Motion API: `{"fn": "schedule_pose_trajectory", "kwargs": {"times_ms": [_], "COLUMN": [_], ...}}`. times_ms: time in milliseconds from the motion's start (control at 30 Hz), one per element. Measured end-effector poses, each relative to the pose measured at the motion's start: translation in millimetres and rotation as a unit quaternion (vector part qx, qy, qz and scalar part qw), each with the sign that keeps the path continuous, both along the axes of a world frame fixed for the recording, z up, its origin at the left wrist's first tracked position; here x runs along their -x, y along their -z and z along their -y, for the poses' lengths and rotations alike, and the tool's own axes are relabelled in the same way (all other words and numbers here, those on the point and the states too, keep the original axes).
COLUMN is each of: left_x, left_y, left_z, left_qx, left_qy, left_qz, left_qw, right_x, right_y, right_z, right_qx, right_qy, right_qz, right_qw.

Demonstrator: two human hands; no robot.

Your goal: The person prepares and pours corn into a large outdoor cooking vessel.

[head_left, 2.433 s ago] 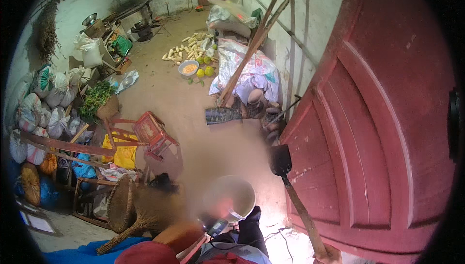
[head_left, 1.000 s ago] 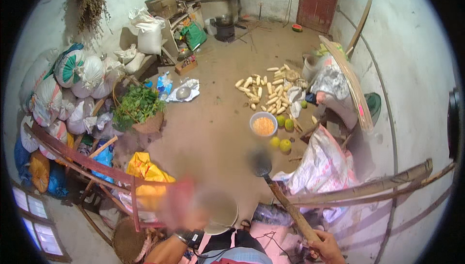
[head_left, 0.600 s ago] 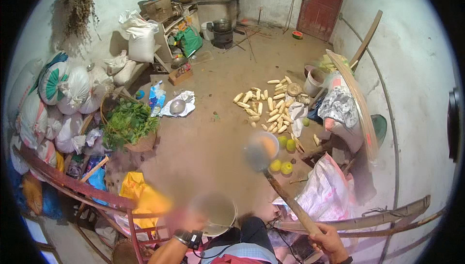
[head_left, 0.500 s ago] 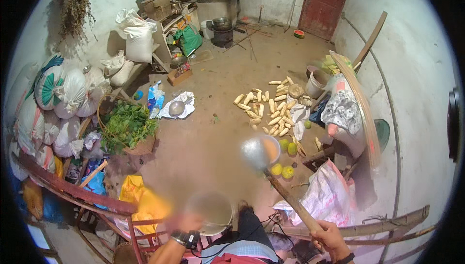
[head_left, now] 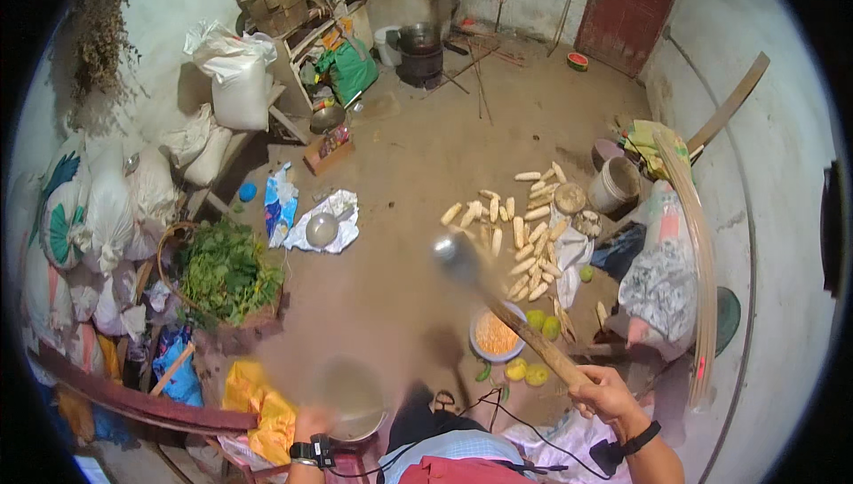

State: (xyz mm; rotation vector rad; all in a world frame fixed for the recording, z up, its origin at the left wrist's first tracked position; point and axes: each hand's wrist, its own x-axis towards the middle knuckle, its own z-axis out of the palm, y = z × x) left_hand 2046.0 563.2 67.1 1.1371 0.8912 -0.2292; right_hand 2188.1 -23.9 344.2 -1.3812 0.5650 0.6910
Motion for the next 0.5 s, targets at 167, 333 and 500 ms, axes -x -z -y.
{"fn": "schedule_pose_trajectory", "kwargs": {"times_ms": [167,333,500], "left_x": [-104,-222,-338], "left_y": [10,31,26], "left_z": [-38,-67,-61], "left_qx": [-0.107,0.256,0.025], "left_qy": [0.072,-0.282,-0.086], "left_qz": [-0.017,-0.174,-0.081], "left_qw": [0.991,0.908,0.993], "right_x": [-138,-262,-376], "right_y": [3,2,5], "right_z": [-9,-22,-9], "right_qx": [-0.025,-0.004,0.005], "right_qy": [0.010,0.031,0.085], "right_qz": [0.013,0.008,-0.005], "right_qw": [1.000,0.999,0.996]}}
